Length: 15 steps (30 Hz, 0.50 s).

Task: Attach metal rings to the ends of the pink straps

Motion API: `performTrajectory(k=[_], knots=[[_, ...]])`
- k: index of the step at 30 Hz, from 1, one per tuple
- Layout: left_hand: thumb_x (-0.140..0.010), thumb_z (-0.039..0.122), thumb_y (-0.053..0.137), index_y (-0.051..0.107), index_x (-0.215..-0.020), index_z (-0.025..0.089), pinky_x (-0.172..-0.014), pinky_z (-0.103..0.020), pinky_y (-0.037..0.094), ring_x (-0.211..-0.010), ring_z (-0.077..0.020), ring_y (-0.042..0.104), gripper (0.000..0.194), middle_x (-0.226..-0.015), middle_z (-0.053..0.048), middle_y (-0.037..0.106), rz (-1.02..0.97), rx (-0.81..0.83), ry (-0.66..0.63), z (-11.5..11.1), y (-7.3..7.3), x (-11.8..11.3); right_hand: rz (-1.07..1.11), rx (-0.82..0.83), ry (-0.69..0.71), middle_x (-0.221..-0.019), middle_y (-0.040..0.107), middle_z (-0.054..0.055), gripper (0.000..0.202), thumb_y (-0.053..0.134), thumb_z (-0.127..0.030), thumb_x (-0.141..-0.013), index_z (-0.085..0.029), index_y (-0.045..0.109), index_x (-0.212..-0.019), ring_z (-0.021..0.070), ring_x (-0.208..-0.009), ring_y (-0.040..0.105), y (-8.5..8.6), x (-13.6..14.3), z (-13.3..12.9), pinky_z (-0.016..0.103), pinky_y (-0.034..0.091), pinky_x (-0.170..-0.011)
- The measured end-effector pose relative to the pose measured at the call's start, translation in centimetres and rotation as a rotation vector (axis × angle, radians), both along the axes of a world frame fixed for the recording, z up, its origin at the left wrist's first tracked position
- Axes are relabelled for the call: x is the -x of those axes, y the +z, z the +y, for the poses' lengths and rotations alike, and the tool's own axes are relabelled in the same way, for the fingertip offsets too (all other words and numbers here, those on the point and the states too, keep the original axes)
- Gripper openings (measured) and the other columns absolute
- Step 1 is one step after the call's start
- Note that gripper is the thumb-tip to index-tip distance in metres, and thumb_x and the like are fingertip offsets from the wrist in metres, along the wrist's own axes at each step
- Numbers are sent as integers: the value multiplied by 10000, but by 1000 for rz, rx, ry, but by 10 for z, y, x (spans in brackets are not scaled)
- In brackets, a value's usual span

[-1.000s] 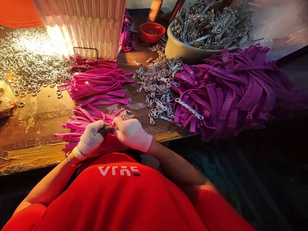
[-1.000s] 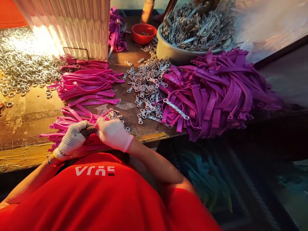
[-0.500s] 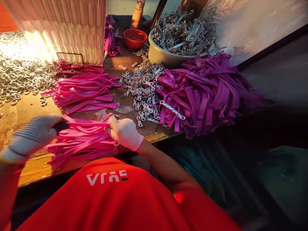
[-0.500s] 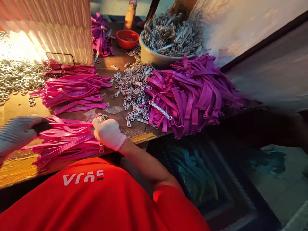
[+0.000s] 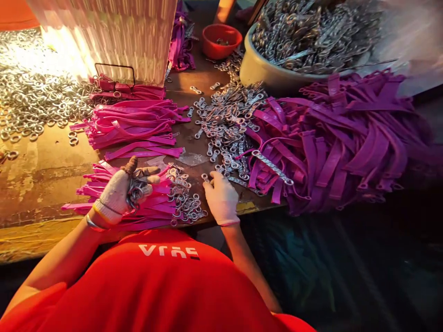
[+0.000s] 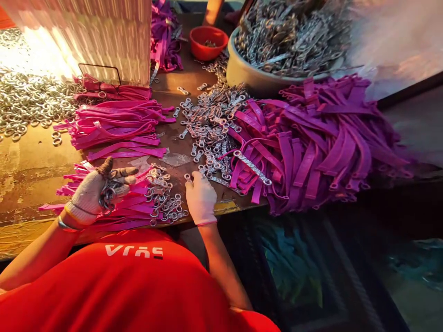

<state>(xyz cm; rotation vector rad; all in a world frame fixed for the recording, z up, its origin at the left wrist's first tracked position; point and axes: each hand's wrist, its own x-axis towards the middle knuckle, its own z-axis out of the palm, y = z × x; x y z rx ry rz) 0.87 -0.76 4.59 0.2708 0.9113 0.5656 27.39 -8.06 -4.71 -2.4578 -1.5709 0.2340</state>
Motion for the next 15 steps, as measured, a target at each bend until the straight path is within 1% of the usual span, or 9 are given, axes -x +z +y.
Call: performTrajectory(k=[2, 4, 6, 7, 8, 10, 12, 14, 15], knots=[[-1035, 473, 400, 684, -1182, 15, -338, -213, 399, -423, -148, 578, 558, -755, -164, 737, -47, 4, -10, -1, -1, 2, 120, -61, 12, -934, 732, 95, 292, 549, -267, -939, -158, 650, -1190, 236, -833, 640, -7, 3, -1, 312, 410, -709], [-1024, 379, 452, 678, -1219, 6, -361, -211, 426, -450, -146, 598, 478, -810, -174, 752, -62, -18, -6, -5, -2, 7, 165, -70, 51, -936, 714, 98, 238, 539, -272, -927, -171, 689, -1082, 238, -829, 630, -9, 3, -2, 323, 430, -727], [-987, 263, 508, 679, -1238, 10, -377, -194, 433, -455, -124, 592, 396, -848, -168, 759, -80, -50, 0, -11, -4, 12, 183, -107, 113, -972, 699, 116, 184, 537, -247, -904, -183, 703, -950, 247, -864, 631, -5, 3, -1, 345, 459, -776], [-966, 218, 524, 680, -1244, 14, -386, -185, 435, -452, -111, 583, 378, -856, -161, 760, -97, -63, 2, -13, -5, 14, 207, -152, 146, -978, 697, 121, 171, 534, -233, -893, -186, 697, -912, 253, -890, 636, -1, 4, 0, 359, 475, -809], [-953, 194, 532, 681, -1246, 18, -397, -180, 443, -453, -103, 580, 373, -855, -155, 759, -118, -65, -2, -15, -7, 17, 250, -206, 185, -977, 699, 118, 167, 527, -222, -890, -189, 690, -910, 255, -912, 642, 6, 6, 2, 369, 487, -841], [-963, 212, 528, 685, -1237, 22, -432, -188, 478, -477, -113, 605, 369, -836, -148, 753, -163, -34, -28, -17, -9, 20, 368, -308, 305, -981, 716, 94, 191, 504, -204, -907, -201, 681, -978, 242, -941, 660, 24, 17, 6, 370, 507, -887], [-996, 294, 505, 689, -1218, 30, -457, -207, 508, -519, -143, 648, 391, -824, -150, 749, -204, 16, -79, -17, -11, 21, 461, -378, 468, -1031, 731, 67, 251, 481, -191, -938, -224, 667, -1103, 219, -972, 673, 46, 36, 12, 357, 517, -923], [-1009, 385, 495, 701, -1163, 36, -449, -222, 511, -521, -161, 657, 434, -797, -149, 742, -242, 44, -138, -16, -12, 20, 480, -419, 634, -1122, 728, 64, 316, 492, -175, -947, -240, 640, -1219, 211, -1031, 670, 65, 61, 20, 352, 515, -962], [-1004, 419, 504, 710, -1115, 39, -440, -225, 505, -507, -162, 649, 446, -769, -143, 735, -261, 46, -146, -16, -12, 19, 471, -421, 705, -1151, 724, 70, 343, 516, -174, -939, -237, 626, -1258, 218, -1053, 667, 72, 74, 24, 357, 517, -971]])
